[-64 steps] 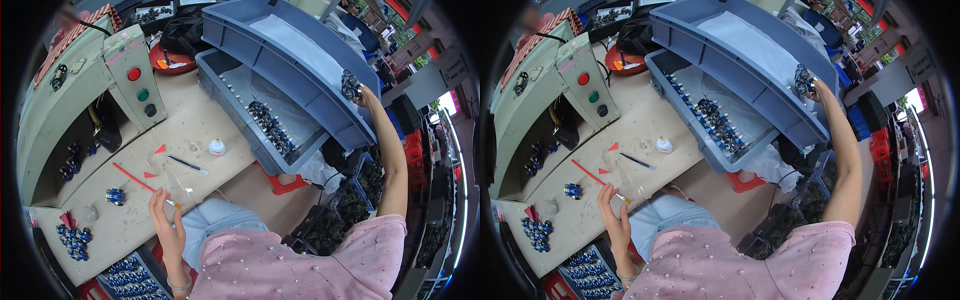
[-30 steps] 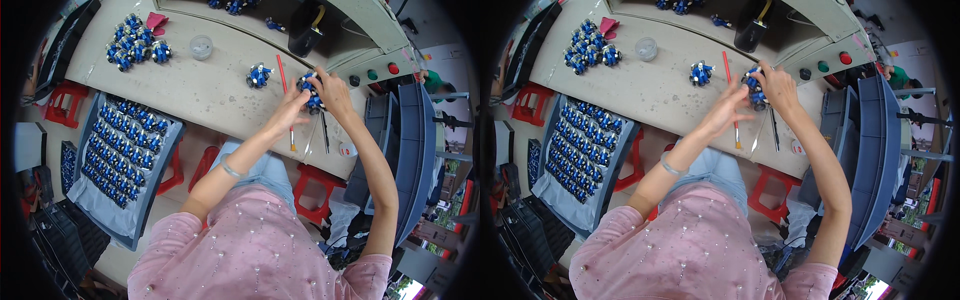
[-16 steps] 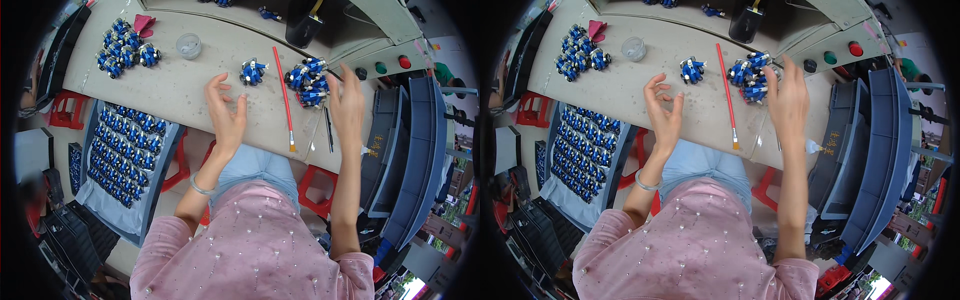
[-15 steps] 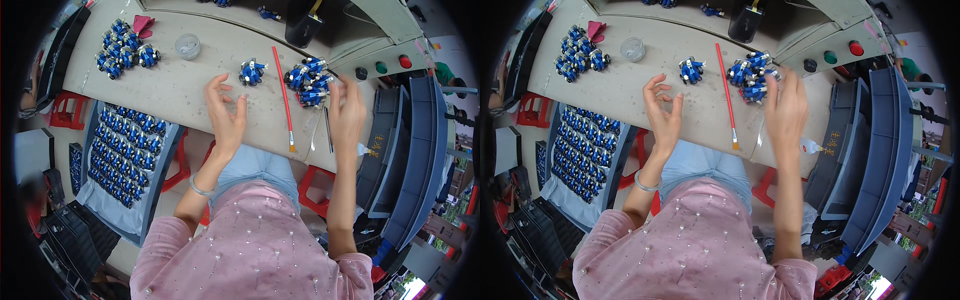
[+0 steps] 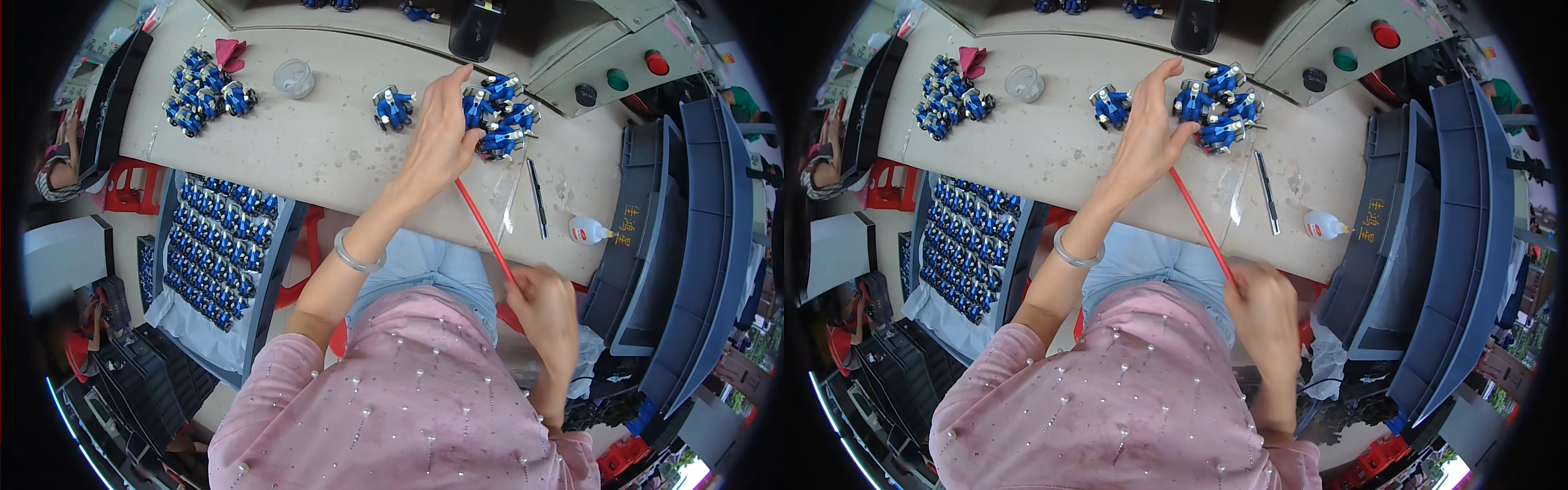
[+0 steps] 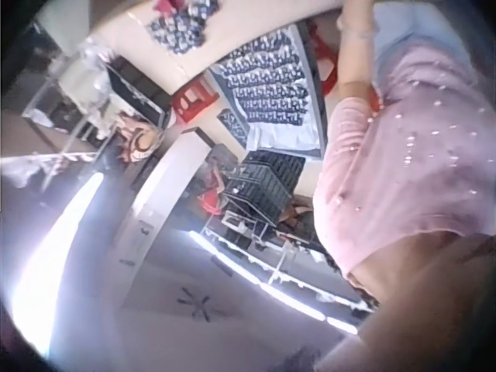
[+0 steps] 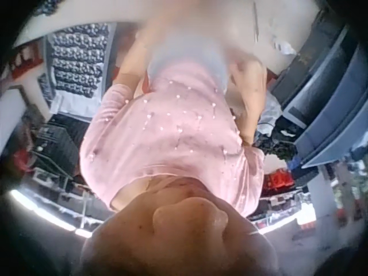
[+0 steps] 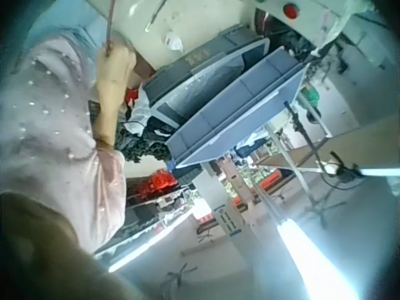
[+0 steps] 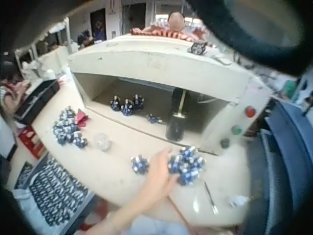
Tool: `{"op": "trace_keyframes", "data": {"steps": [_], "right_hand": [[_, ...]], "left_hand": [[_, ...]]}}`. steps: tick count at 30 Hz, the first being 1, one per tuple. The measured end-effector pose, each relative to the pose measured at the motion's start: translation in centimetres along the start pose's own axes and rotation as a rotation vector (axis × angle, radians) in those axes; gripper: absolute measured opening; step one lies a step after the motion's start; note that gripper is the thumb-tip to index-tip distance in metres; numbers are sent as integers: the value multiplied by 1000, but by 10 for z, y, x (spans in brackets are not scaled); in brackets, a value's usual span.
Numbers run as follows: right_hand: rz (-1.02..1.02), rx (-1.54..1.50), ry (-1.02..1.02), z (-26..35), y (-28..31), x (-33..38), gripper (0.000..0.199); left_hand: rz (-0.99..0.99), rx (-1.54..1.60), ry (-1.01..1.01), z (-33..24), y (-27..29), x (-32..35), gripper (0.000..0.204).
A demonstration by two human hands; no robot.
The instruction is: Assembling and applying finishing touches to small robot toy figures at a factory workbench.
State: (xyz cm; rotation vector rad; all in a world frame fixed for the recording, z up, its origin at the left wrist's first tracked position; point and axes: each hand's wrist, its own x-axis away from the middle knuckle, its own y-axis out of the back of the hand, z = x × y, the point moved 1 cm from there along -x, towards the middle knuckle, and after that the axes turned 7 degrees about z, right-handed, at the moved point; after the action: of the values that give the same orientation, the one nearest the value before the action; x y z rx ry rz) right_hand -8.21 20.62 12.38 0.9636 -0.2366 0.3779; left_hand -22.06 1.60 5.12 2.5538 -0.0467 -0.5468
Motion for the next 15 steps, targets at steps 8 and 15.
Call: {"op": "trace_keyframes", "data": {"steps": [8,15], "right_hand": [[-91,-316,-254,-45,39,53,9],[-406,-692,57,-25,31,-2,11]], "left_hand": [[87,15,67,17,-18,-11,71],[133,-69,58,15,-17,-7,63]]}}
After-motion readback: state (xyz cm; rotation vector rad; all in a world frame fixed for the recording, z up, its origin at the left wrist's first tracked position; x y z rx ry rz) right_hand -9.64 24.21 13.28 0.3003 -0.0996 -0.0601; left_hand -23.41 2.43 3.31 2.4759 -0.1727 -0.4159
